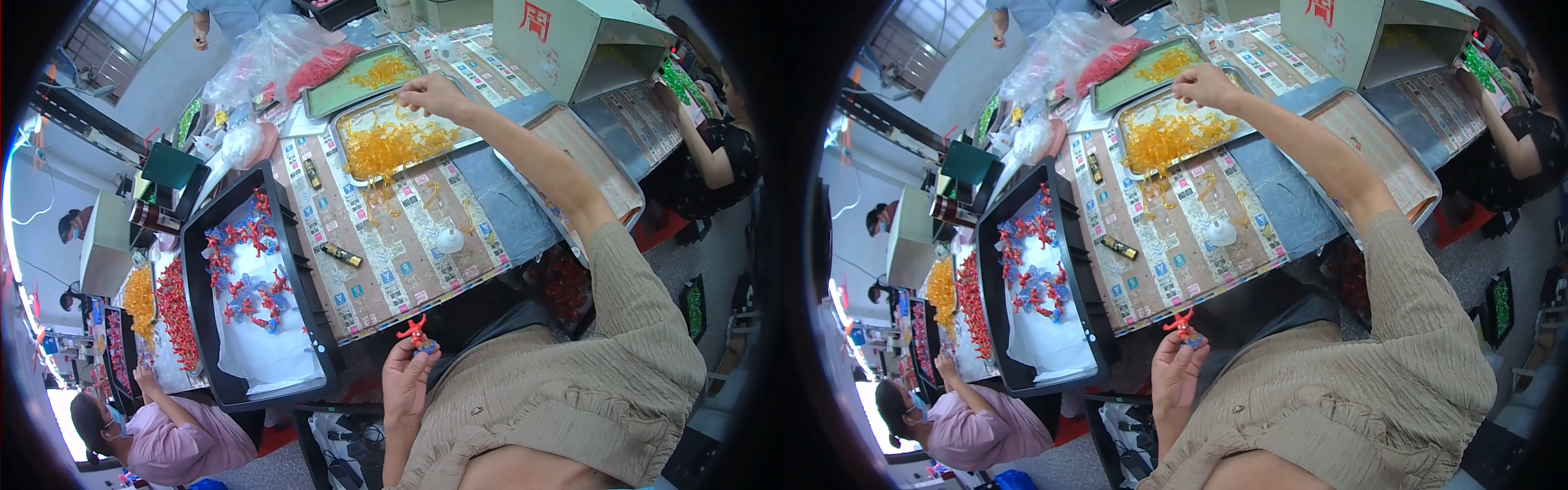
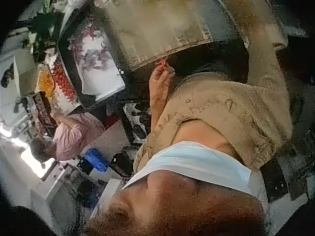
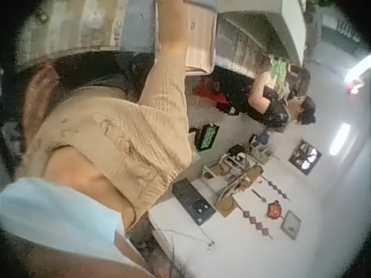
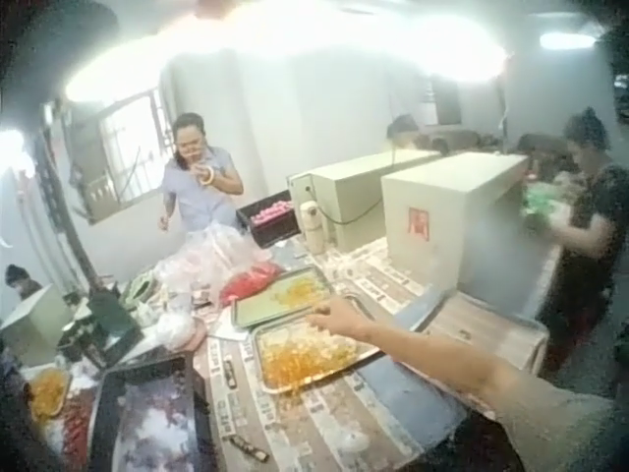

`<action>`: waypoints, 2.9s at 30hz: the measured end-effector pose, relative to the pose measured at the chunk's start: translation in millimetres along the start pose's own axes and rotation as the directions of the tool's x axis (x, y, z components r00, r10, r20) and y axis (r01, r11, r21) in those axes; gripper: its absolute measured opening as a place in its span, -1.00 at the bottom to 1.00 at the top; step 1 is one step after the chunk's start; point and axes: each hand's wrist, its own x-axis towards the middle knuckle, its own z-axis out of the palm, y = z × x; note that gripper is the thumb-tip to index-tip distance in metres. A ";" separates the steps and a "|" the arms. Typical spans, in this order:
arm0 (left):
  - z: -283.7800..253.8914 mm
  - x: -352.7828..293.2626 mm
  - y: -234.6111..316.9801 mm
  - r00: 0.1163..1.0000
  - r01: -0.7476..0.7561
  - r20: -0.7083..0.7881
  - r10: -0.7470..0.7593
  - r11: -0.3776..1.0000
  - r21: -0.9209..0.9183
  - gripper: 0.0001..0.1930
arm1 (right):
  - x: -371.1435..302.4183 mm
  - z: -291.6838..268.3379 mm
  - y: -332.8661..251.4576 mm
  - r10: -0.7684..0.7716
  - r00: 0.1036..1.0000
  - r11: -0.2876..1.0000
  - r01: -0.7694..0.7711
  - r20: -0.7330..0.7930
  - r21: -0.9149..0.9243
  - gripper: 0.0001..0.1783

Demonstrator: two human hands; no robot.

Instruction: The person assembles toy figurines by gluing small plastic parts onto them with a glue bottle.

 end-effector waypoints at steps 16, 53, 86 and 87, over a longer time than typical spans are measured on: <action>0.1 16.3 11.8 0.998 0.038 0.042 -0.036 0.999 -0.035 -0.65 | -98.6 20.0 1.0 -0.105 0.799 0.761 0.448 0.592 -0.469 -0.89; 6.2 15.6 2.1 0.992 0.084 0.091 -0.083 0.996 -0.009 -0.68 | -210.3 17.7 26.0 0.051 0.997 0.843 -0.012 0.058 -0.537 -0.79; 12.9 -39.2 -35.7 0.985 0.014 0.172 -0.004 0.998 -0.059 -0.67 | -371.8 21.1 -36.0 0.042 0.953 0.972 -0.109 0.299 0.210 -0.90; 12.9 -40.5 -37.2 0.985 0.014 0.175 -0.007 0.999 -0.038 -0.67 | -377.4 22.6 -36.1 -0.006 0.946 0.971 -0.072 0.324 0.227 -0.88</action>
